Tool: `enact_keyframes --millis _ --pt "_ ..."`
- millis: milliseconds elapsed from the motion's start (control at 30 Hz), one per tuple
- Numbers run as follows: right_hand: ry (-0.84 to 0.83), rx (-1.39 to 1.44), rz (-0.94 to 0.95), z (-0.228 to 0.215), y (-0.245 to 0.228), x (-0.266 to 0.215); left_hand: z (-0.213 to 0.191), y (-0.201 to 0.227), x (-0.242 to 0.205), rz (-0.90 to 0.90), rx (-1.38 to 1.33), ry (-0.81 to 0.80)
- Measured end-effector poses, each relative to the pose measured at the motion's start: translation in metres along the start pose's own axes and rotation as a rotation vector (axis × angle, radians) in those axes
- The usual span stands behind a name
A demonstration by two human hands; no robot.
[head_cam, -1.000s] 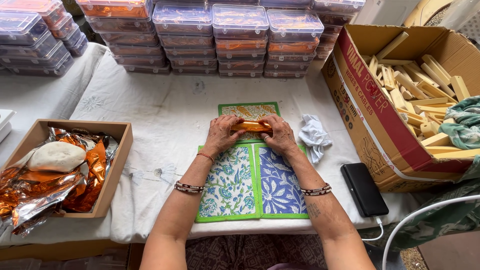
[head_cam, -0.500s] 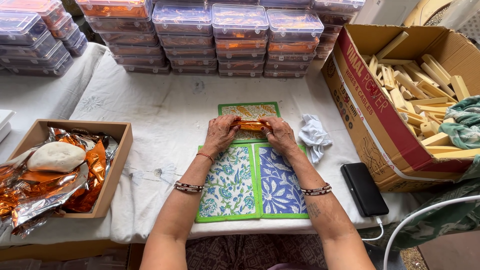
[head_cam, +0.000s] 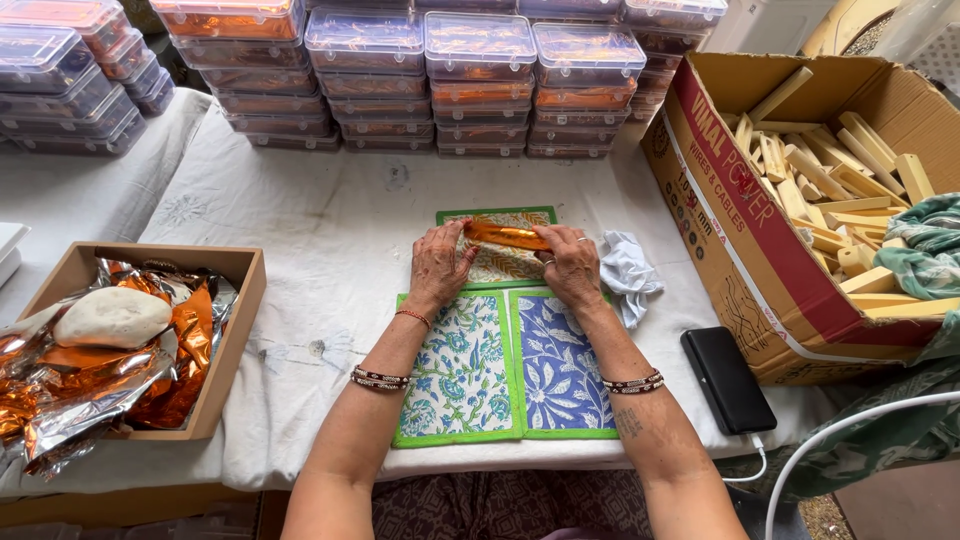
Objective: The person wipes a wooden stick with a white cloth and places it on a patterned mat. They then pick up a piece of dough wrapped in foil, unwrap it, and place it on the mat before picking up another wooden stick to wipe.
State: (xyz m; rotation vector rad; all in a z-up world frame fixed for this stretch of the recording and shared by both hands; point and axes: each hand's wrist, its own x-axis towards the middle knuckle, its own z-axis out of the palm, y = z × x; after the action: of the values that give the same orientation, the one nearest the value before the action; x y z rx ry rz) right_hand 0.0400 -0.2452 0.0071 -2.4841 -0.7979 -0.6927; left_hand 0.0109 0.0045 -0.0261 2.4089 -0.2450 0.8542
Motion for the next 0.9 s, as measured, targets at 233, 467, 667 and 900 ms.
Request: enact_keyframes --millis 233,467,667,900 --pt "0.249 -0.24 0.148 -0.007 0.033 0.003 -0.01 0.014 0.001 -0.133 -0.034 -0.268" --pt "0.393 -0.199 0.493 -0.027 0.1 0.016 -0.002 0.005 -0.002 -0.098 -0.021 -0.264" --pt "0.467 -0.077 0.798 -0.022 0.158 0.042 -0.002 0.005 -0.002 -0.09 -0.021 -0.266" --pt "0.456 -0.182 0.845 0.014 0.198 0.074 -0.008 0.01 0.002 -0.089 -0.013 -0.268"
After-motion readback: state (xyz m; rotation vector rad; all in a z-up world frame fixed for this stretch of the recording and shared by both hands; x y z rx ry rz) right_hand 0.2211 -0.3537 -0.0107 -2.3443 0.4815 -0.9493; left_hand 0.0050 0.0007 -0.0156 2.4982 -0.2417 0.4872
